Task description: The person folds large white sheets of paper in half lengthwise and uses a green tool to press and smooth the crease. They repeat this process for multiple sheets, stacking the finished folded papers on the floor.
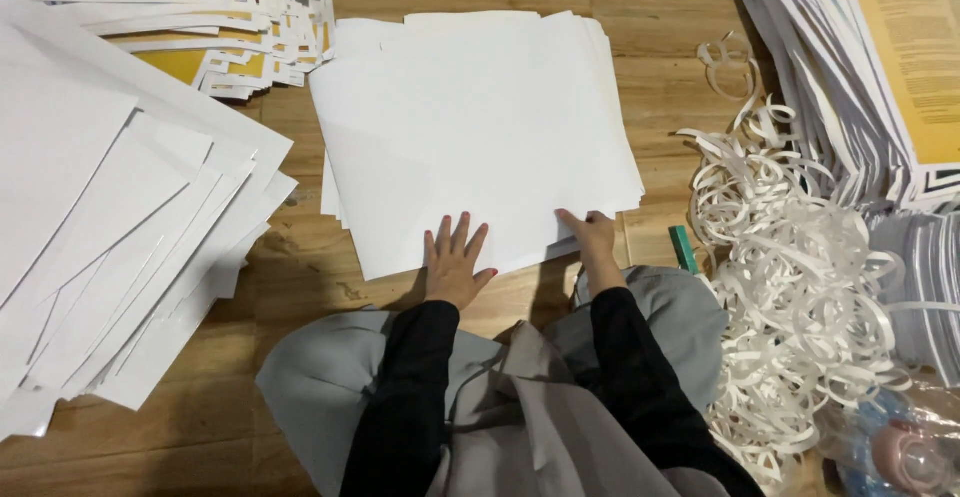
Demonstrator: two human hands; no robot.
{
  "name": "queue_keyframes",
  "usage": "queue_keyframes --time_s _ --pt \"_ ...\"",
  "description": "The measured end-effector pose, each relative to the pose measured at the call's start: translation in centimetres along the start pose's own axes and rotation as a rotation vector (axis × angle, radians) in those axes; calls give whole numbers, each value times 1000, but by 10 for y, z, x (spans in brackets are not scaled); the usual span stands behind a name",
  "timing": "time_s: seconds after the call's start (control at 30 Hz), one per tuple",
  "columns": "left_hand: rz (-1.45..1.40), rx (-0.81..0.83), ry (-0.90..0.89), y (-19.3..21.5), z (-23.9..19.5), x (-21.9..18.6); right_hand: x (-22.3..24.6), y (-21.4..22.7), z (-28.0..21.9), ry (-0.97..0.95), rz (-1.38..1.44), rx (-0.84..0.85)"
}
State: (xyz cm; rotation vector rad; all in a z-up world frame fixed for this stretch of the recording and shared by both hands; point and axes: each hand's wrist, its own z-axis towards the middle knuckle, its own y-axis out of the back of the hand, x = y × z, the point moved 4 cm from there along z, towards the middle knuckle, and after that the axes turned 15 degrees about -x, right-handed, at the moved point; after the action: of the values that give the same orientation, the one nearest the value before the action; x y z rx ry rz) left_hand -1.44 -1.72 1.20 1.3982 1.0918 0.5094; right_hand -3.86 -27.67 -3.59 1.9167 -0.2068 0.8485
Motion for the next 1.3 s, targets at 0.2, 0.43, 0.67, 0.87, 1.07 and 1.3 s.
queue_keyframes --time_s 0.2,0.43,0.67,0.87,1.07,1.3 --pt "-14 1 -57 -10 0 11 10 21 22 -176 397 7" --pt "-182 -147 43 -17 32 8 -6 11 29 733 225 -463" --pt "-1151 33 571 76 70 -23 43 -23 -55 1527 -348 -140" --pt "-1124 -248 562 -22 129 9 96 -28 -7 1275 -199 11" --pt "-1173 -146 625 1 143 5 189 -84 62 1297 -349 172" --pt "-1048 -119 670 -20 155 9 228 -121 88 1313 -421 161"
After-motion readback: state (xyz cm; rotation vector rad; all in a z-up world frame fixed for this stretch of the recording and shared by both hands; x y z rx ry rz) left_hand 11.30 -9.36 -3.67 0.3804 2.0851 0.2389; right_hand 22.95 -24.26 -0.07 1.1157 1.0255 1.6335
